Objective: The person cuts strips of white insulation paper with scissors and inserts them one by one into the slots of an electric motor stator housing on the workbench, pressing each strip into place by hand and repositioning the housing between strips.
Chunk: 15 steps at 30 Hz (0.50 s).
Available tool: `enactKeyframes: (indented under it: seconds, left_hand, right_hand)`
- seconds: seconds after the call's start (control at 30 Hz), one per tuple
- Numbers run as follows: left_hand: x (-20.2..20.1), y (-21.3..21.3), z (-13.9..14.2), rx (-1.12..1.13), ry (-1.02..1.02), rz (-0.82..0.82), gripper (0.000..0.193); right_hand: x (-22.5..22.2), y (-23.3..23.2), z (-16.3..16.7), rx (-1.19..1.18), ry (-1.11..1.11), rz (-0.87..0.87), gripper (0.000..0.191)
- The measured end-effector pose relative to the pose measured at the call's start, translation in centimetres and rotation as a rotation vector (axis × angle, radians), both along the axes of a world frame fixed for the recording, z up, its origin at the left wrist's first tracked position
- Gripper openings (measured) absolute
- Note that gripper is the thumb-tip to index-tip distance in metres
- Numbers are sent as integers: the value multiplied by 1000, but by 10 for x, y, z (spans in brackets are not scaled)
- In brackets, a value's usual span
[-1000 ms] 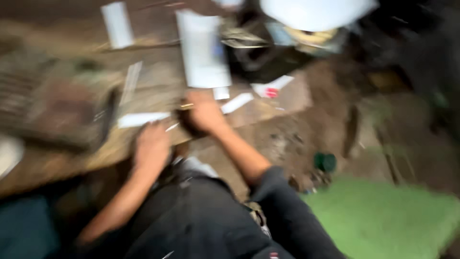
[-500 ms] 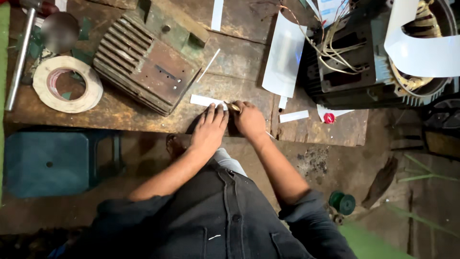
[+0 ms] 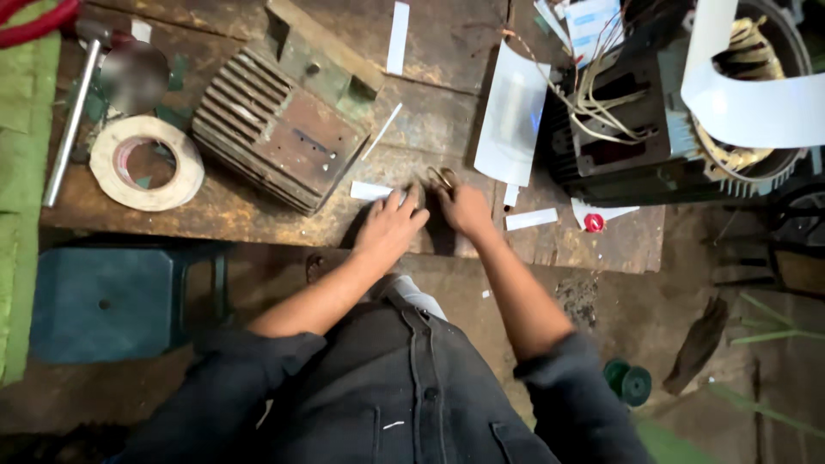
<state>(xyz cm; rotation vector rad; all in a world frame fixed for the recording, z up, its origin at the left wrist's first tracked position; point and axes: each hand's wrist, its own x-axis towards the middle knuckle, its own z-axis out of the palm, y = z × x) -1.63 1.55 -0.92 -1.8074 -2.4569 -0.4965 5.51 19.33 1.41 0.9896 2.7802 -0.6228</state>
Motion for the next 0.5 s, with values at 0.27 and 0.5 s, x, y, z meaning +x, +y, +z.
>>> enactKeyframes:
  seconds: [0.27, 0.5]
  left_hand:
    - [-16, -36, 57, 406, -301, -311, 22]
    - [9, -50, 124, 501, -755, -106, 26]
  right_hand:
    - [41, -46, 31, -1205, 276, -657, 35]
    - [45, -64, 79, -771, 766, -421, 10]
